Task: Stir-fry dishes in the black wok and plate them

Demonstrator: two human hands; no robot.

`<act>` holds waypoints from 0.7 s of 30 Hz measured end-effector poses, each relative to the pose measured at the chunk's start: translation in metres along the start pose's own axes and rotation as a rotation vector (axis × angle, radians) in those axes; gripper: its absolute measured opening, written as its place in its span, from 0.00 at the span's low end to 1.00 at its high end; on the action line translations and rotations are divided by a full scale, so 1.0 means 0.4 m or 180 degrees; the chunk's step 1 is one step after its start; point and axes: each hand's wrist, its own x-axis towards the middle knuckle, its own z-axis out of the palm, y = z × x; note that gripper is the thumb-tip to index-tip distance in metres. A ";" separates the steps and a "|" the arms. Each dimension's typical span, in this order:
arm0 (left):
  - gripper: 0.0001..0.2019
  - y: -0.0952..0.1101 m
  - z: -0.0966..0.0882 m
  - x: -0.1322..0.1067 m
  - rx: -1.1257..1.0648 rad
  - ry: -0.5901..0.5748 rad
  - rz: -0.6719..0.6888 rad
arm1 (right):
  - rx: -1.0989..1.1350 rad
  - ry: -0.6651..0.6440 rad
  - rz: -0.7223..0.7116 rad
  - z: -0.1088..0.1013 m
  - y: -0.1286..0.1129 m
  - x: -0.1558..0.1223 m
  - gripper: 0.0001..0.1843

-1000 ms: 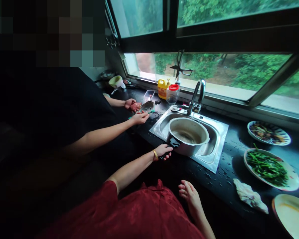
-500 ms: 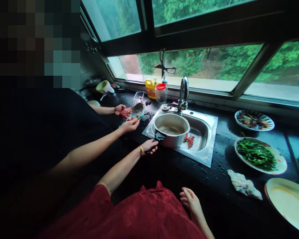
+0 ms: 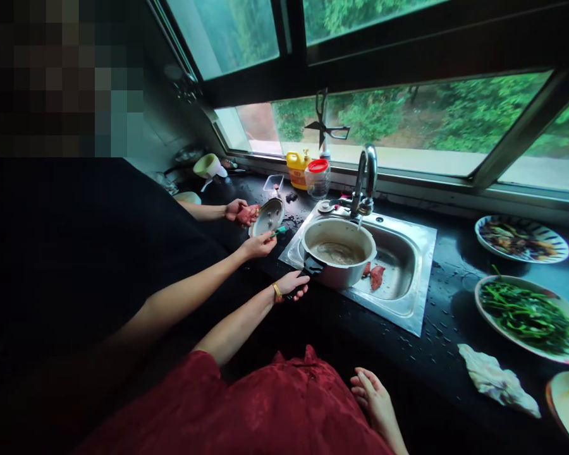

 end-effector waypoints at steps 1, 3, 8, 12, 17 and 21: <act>0.13 -0.001 -0.002 0.000 -0.0019 0.0001 0.0016 | -0.0011 -0.0009 -0.0011 0.005 -0.003 0.001 0.29; 0.13 -0.005 -0.001 0.003 -0.0049 0.0000 0.0008 | -0.0010 -0.0021 -0.0030 0.018 -0.011 -0.001 0.28; 0.12 0.006 0.007 -0.002 -0.0030 0.0018 -0.0081 | -0.0058 0.0028 -0.0259 0.055 -0.038 -0.028 0.22; 0.09 0.114 -0.100 -0.041 -0.0365 -0.0076 -0.0072 | -0.0013 0.0156 -0.0411 0.061 -0.042 -0.036 0.19; 0.08 0.181 -0.181 -0.042 -0.0490 0.0216 0.0287 | 0.0069 0.0468 -0.0572 0.034 -0.053 -0.044 0.17; 0.14 0.059 -0.078 -0.027 -0.0203 0.0296 0.0143 | 0.0073 0.0702 -0.0908 -0.014 -0.098 -0.060 0.19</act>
